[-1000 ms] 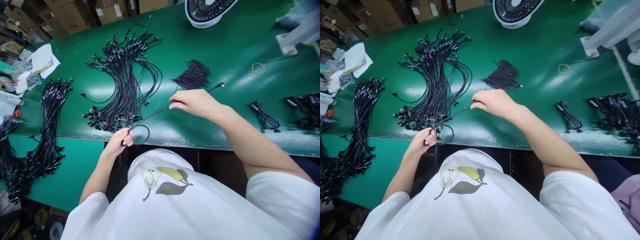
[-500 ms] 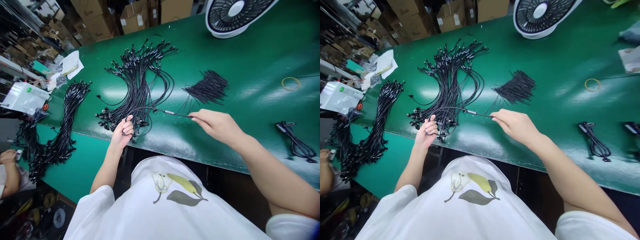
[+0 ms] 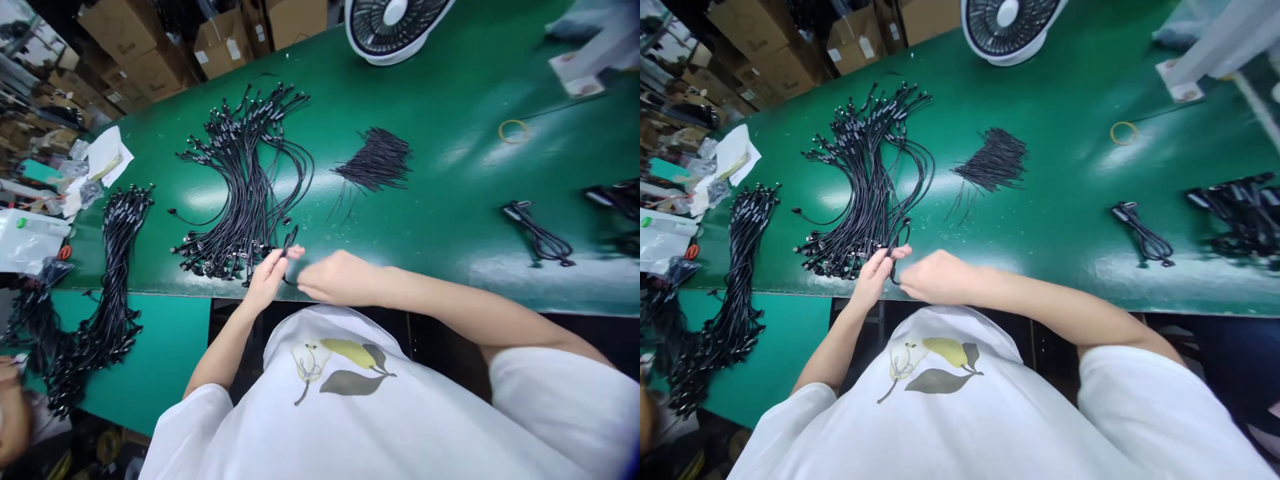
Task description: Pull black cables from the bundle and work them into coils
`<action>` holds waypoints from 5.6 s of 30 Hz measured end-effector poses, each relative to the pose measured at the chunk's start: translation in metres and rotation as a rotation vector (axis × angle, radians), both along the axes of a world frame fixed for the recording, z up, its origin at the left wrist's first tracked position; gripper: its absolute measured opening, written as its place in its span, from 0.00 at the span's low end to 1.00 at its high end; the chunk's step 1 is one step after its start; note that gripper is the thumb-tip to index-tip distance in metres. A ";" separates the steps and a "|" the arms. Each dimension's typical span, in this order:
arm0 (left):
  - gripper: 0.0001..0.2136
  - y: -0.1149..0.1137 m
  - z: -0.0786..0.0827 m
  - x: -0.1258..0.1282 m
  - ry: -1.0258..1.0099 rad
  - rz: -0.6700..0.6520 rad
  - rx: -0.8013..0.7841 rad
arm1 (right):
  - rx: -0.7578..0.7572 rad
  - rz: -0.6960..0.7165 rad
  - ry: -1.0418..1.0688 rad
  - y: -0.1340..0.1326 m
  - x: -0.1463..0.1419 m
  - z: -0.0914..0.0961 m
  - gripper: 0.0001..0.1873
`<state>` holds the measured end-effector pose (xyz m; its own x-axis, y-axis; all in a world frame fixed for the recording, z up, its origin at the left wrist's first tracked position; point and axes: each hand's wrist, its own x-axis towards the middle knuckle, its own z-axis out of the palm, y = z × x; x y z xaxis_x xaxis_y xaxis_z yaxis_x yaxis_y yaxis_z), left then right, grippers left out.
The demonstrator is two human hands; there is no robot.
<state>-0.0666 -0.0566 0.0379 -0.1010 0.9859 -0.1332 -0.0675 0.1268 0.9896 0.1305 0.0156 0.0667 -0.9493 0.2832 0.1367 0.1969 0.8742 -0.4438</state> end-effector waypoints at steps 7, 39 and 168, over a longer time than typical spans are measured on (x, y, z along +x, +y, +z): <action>0.14 -0.006 0.003 0.003 -0.378 0.007 -0.060 | -0.754 -0.456 0.560 0.023 -0.025 -0.033 0.15; 0.22 -0.013 -0.016 0.053 -0.388 -0.190 -0.324 | -1.935 -0.422 0.664 0.012 -0.034 -0.024 0.09; 0.27 0.002 -0.063 0.055 -0.322 0.004 -0.221 | -0.593 -0.614 0.354 -0.013 -0.004 -0.102 0.10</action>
<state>-0.0112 -0.0545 -0.0251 -0.0232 0.9296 -0.3678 -0.3711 0.3336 0.8666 0.1269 0.0029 -0.0355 -0.5400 0.8394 0.0619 0.3184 0.2718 -0.9081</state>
